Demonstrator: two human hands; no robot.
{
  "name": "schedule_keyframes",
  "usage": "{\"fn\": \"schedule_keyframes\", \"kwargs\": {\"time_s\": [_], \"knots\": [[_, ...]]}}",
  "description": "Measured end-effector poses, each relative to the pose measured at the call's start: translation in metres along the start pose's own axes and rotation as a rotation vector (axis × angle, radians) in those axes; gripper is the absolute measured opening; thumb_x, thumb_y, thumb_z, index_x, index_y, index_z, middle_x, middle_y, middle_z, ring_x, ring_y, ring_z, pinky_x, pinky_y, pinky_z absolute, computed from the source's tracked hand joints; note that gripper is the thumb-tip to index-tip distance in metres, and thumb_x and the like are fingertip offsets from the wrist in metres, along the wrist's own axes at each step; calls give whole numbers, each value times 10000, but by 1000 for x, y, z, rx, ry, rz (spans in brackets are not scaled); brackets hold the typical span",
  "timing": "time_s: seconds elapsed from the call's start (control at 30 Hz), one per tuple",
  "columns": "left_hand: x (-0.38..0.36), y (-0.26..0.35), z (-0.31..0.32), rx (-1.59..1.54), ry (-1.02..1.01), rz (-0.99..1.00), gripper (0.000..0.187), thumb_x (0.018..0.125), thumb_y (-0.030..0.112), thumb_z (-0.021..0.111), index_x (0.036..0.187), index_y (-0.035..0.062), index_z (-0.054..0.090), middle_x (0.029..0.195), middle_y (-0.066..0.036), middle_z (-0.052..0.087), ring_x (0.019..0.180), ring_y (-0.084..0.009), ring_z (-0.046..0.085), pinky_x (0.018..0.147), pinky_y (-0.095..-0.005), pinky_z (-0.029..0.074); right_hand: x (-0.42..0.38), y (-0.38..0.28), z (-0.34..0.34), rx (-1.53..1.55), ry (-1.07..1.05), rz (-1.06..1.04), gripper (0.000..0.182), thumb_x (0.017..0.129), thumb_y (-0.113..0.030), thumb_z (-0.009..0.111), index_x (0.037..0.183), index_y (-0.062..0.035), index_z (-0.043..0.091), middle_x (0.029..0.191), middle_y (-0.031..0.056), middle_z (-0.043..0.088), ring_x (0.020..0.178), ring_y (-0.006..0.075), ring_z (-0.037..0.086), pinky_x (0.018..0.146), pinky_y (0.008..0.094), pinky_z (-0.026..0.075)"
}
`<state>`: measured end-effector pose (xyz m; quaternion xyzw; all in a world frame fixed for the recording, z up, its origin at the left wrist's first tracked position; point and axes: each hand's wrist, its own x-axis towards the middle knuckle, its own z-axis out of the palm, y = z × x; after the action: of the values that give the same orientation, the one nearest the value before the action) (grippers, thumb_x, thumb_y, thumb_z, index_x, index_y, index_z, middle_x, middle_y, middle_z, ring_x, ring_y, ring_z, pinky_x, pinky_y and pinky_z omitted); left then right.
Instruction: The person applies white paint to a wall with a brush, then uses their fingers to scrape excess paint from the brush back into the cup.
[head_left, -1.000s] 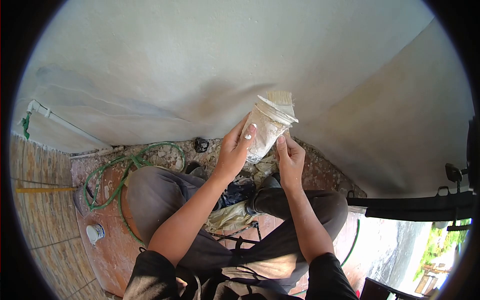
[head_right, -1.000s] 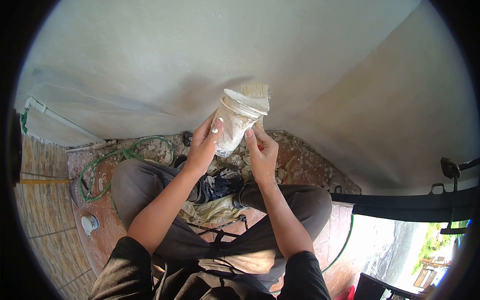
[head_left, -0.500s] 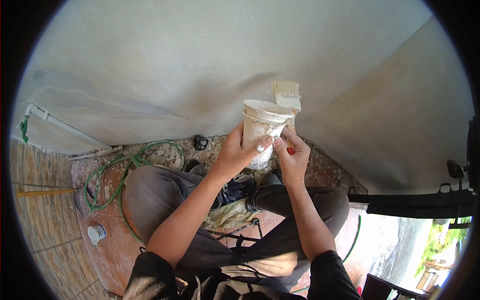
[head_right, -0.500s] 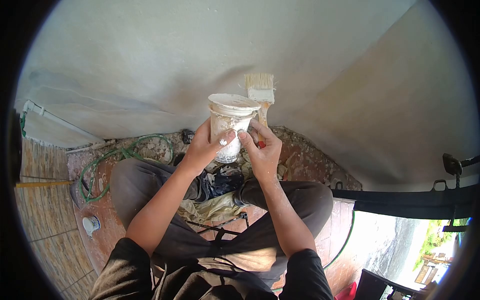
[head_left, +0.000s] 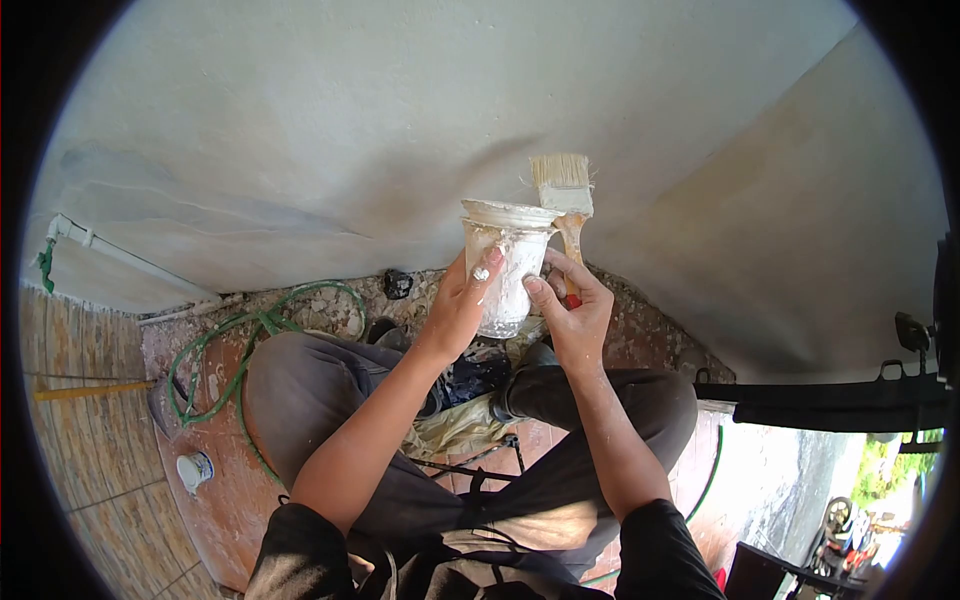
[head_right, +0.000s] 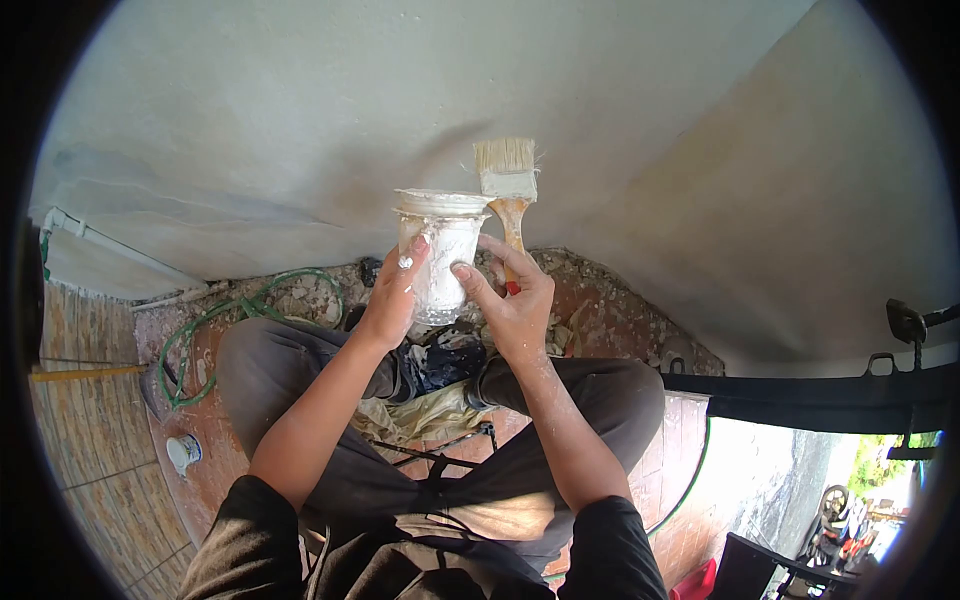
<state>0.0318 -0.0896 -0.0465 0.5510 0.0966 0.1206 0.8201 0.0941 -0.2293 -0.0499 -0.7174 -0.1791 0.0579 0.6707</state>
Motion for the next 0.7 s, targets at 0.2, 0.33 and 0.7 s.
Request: {"fn": "schedule_keyframes", "kwargs": {"time_s": [0.2, 0.33, 0.7], "knots": [[0, -7, -6, -178, -57, -116, 514, 999, 361, 447, 1363, 1, 403, 1273, -117, 527, 1145, -175, 525, 979, -320, 407, 1, 0, -2, 1, 14, -12, 395, 740, -210, 823, 1065, -23, 699, 704, -61, 440, 636, 43, 378, 555, 185, 305], [-4, 8, 3, -346, -77, -137, 509, 991, 353, 485, 1365, 17, 407, 1281, -117, 525, 1159, -179, 531, 979, -334, 415, 2, 4, -2, 37, 41, -40, 413, 737, -221, 829, 1074, -23, 698, 699, -59, 435, 636, 43, 377, 555, 187, 304], [2, 9, -8, -314, -79, -153, 497, 977, 364, 517, 1298, -11, 456, 1182, -108, 585, 1067, -174, 588, 906, -334, 475, -3, -11, 4, -82, -27, -58, 447, 720, -209, 846, 1087, -8, 690, 663, -66, 435, 586, 33, 331, 509, 197, 269]]}}
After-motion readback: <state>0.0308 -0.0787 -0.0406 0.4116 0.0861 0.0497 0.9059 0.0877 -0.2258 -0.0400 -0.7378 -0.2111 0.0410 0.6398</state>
